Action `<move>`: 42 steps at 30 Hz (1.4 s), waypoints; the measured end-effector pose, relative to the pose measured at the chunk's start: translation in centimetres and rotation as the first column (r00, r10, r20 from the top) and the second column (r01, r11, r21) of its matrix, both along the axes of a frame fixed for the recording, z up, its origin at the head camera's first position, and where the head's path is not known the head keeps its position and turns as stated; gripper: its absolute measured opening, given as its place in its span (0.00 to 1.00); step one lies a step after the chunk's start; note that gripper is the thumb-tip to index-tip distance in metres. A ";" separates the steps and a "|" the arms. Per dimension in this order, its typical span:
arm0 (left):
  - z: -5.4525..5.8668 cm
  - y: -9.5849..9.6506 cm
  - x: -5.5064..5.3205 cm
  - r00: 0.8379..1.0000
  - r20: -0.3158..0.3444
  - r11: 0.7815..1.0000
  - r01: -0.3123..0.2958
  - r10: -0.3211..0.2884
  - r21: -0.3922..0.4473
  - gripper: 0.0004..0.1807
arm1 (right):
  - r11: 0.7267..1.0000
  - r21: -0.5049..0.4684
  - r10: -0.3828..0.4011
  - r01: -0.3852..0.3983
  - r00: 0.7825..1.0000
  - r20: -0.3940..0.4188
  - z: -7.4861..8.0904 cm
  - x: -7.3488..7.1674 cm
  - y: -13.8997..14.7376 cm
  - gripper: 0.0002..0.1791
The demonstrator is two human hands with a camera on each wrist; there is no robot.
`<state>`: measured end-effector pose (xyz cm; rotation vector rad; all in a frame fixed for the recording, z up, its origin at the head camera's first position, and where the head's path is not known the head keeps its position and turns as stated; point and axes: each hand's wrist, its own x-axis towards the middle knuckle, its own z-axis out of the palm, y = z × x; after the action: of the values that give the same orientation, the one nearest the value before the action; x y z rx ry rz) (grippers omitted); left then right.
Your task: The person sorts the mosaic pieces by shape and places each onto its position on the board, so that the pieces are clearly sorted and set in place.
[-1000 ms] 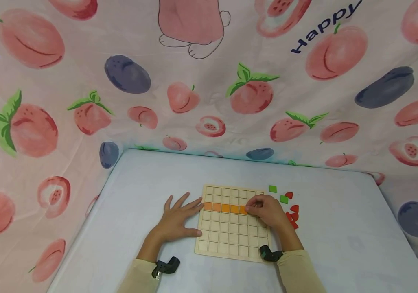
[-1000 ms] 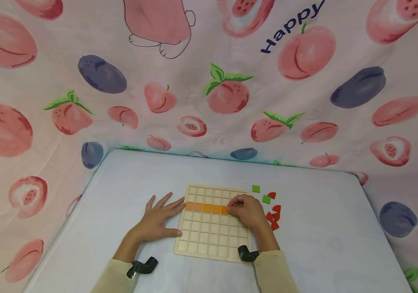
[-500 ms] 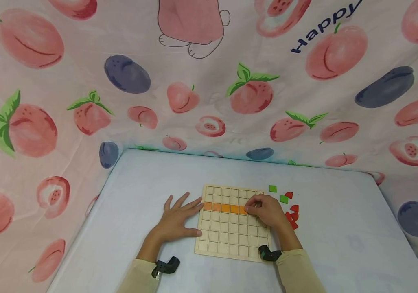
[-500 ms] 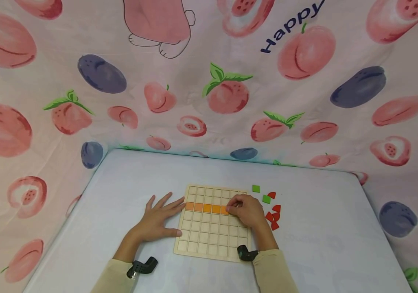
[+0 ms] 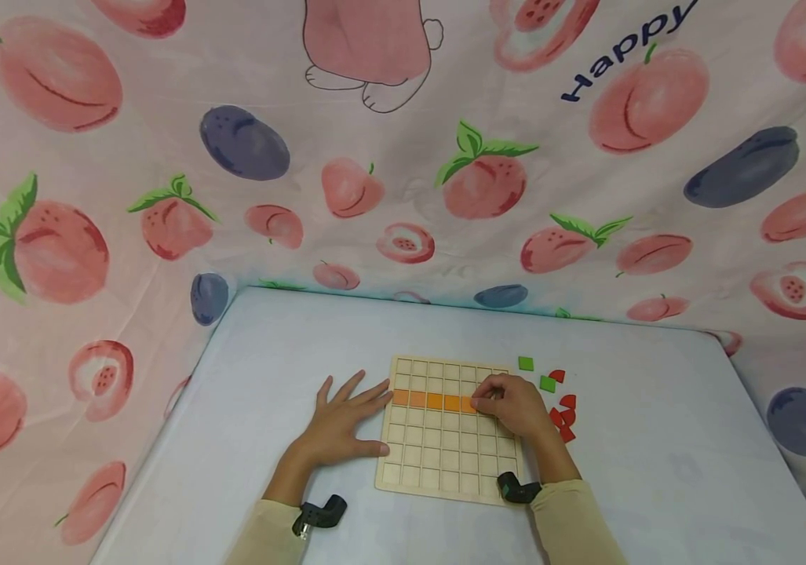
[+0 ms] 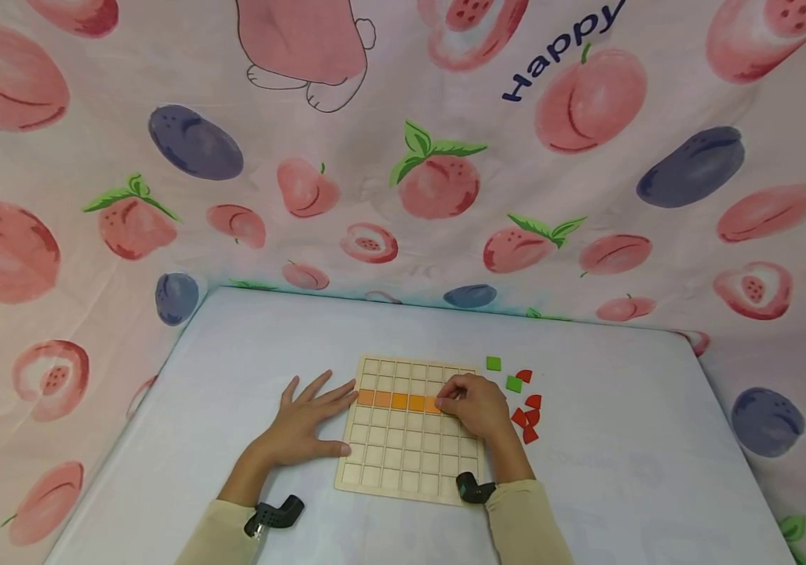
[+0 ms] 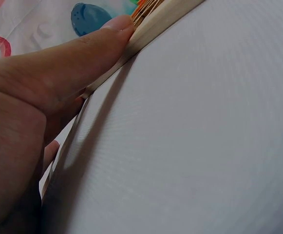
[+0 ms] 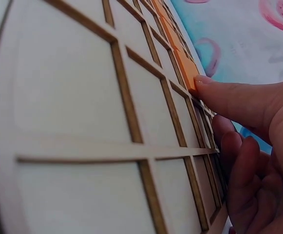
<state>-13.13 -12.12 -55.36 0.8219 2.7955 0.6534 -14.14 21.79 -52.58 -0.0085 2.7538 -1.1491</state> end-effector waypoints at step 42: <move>-0.1 0.0 0.0 1.000 0.011 1.000 -0.005 0.005 0.003 0.52 | 1.000 0.010 -0.030 0.030 0.999 0.011 -0.3 0.0 0.1 0.04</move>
<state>-13.16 -12.12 -55.43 0.8101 2.7877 0.6614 -14.11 21.94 -52.91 0.0405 2.7584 -1.1397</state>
